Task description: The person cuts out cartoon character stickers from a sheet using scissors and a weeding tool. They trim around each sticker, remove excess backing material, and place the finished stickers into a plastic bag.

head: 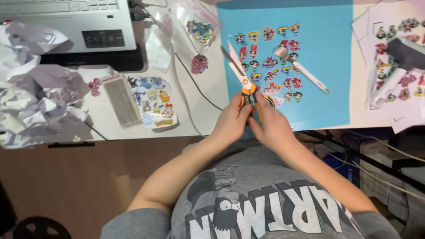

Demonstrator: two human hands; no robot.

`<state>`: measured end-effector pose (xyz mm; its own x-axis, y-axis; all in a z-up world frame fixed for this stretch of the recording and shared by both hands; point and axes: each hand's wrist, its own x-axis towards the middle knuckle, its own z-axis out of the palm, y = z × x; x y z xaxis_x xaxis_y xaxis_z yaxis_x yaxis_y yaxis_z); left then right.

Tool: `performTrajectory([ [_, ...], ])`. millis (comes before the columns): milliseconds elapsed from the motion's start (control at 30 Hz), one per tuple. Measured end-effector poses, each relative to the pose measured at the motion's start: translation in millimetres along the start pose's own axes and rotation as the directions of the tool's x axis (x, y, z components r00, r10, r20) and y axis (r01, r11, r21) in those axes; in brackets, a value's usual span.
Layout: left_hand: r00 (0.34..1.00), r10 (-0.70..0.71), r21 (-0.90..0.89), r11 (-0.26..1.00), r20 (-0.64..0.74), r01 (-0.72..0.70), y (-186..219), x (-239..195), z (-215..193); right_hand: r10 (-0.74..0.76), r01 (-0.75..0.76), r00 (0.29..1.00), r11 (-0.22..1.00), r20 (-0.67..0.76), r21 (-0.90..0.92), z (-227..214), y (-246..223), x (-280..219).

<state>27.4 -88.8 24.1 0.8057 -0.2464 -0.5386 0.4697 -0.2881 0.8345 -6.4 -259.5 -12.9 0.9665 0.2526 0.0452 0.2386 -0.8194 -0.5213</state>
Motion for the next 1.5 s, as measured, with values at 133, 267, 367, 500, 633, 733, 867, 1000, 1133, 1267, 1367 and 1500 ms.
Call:
performTrajectory([
  [133, 0.984, -0.024, -0.130, 0.992, -0.178, 0.000, 7, -18, 2, -0.057, 0.033, 0.981, 0.991, 0.184, 0.131, -11, -40, 18],
  [267, 0.945, -0.003, -0.208, 0.976, -0.327, -0.068, -8, -24, 3, -0.168, 0.081, 0.948, 0.948, 0.270, 0.307, -20, -53, 27],
  [367, 0.911, 0.009, -0.260, 0.957, -0.411, -0.127, -21, -25, 3, -0.256, 0.182, 0.946, 0.927, 0.199, 0.328, -15, -43, 23],
  [500, 0.810, -0.017, -0.327, 0.920, -0.586, -0.217, -34, -18, 3, -0.296, 0.297, 0.954, 0.917, -0.045, 0.265, -27, -29, 18],
  [633, 0.657, -0.055, -0.292, 0.921, -0.752, -0.258, -76, -11, -75, -0.260, 0.267, 0.964, 0.920, -0.062, 0.287, -42, 21, 14],
  [733, 0.546, 0.005, -0.139, 0.965, -0.838, -0.221, -105, -24, -141, -0.021, 0.024, 1.000, 0.936, -0.013, 0.352, -46, 71, 6],
  [867, 0.380, -0.011, 0.087, 0.967, -0.925, 0.241, -119, -50, -208, 0.211, -0.213, 0.977, 0.962, 0.026, 0.174, -57, 128, -7],
  [1000, 0.400, 0.032, 0.226, 0.865, -0.916, 0.448, -207, -15, -263, 0.192, -0.191, 0.978, 0.981, -0.083, 0.011, -68, 169, -16],
  [1133, 0.422, 0.033, 0.248, 0.849, -0.906, 0.467, -237, -13, -291, 0.104, -0.119, 0.986, 0.985, -0.127, -0.121, -61, 192, -13],
  [1267, 0.515, 0.167, 0.492, 0.631, -0.841, 0.599, -209, -29, -302, 0.023, -0.042, 0.996, 0.974, -0.088, -0.224, -51, 195, -4],
  [1367, 0.512, 0.303, 0.582, 0.577, -0.804, 0.573, -191, -32, -292, -0.011, -0.010, 0.996, 0.971, -0.084, -0.241, -45, 193, 10],
  [1500, 0.343, 0.717, 0.789, 0.495, -0.607, 0.363, -147, -10, -233, -0.099, 0.063, 0.991, 0.939, -0.091, -0.340, -31, 207, 30],
])
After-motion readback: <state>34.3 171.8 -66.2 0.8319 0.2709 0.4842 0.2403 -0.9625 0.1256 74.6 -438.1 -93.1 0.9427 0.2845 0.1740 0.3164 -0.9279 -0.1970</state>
